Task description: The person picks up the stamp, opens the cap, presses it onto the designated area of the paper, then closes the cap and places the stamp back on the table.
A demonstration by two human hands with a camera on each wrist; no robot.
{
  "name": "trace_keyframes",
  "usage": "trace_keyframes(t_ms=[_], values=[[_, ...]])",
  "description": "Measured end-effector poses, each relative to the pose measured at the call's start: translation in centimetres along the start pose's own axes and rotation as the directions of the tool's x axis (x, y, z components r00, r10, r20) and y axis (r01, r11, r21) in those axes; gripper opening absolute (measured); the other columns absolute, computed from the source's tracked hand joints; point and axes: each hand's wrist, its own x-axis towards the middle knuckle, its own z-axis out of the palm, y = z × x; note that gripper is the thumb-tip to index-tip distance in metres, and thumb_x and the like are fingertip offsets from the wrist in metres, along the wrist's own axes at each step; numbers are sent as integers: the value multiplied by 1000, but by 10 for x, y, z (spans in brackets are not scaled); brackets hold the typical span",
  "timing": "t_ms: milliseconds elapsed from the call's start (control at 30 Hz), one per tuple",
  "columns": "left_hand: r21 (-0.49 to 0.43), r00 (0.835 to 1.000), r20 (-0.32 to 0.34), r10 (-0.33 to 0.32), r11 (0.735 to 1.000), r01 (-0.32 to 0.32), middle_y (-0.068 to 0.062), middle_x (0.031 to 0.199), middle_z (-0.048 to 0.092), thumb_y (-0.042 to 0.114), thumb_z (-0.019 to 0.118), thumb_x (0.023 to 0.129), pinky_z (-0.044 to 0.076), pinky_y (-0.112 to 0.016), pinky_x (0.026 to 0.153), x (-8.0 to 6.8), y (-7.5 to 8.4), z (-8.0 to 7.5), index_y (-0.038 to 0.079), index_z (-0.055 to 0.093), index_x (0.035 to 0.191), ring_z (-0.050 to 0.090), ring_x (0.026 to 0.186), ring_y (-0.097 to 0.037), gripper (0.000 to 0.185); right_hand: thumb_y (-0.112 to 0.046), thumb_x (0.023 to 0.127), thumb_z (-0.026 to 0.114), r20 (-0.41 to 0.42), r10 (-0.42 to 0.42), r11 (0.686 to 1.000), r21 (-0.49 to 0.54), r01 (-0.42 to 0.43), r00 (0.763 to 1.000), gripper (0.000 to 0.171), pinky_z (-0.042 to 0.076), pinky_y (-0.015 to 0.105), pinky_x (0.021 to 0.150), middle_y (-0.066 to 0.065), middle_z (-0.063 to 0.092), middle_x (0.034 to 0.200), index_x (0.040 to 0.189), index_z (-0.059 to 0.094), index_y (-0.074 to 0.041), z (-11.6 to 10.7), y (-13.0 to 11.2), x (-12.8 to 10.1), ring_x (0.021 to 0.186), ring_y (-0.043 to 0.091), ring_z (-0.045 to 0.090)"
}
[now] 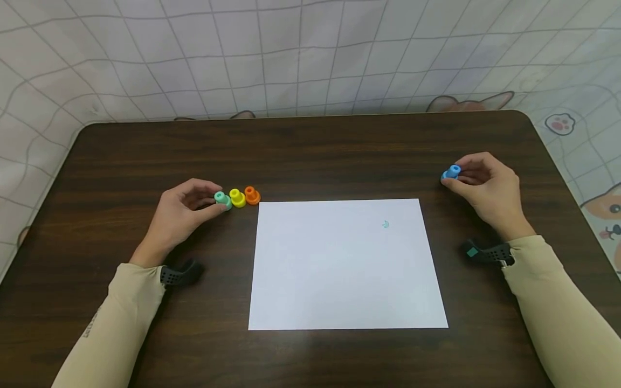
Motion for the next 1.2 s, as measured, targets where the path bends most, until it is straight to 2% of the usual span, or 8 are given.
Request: trace_keyframes(t_ms=[367, 600, 833, 1200], values=[[26, 1000, -25, 2, 1000, -2, 7, 113, 71, 16, 82, 89, 57, -7, 87, -3, 0, -2, 11, 71, 116, 70, 97, 3, 29, -6, 85, 83, 6, 4, 998, -65, -4, 1000, 39, 49, -4, 81, -32, 60, 100, 119, 64, -4, 4, -3, 0, 85, -18, 63], [17, 1000, -16, 21, 1000, -21, 18, 108, 68, 13, 81, 90, 57, -7, 87, -4, -1, -3, 8, 71, 117, 70, 95, 4, 30, -9, 86, 83, 16, 22, 997, -69, -21, 1000, 42, 48, -5, 82, -33, 59, 101, 123, 64, -5, 3, -1, 0, 86, -19, 62], [19, 999, -17, 50, 999, -49, 18, 107, 68, 10, 81, 89, 57, -7, 87, -3, -2, -3, 6, 70, 116, 70, 94, 4, 29, -8, 86, 84, 21, 14, 998, -62, -13, 1000, 44, 48, -5, 81, -34, 59, 101, 125, 64, -4, 3, -1, -1, 86, -20, 62], [16, 999, -19, 44, 999, -43, 20, 107, 68, 11, 81, 89, 57, -7, 87, -2, -5, -3, 6, 70, 117, 70, 94, 3, 30, -10, 86, 83, 24, 20, 998, -64, -19, 1000, 45, 48, -4, 82, -33, 58, 102, 126, 63, -5, 6, -1, -1, 87, -18, 62]])
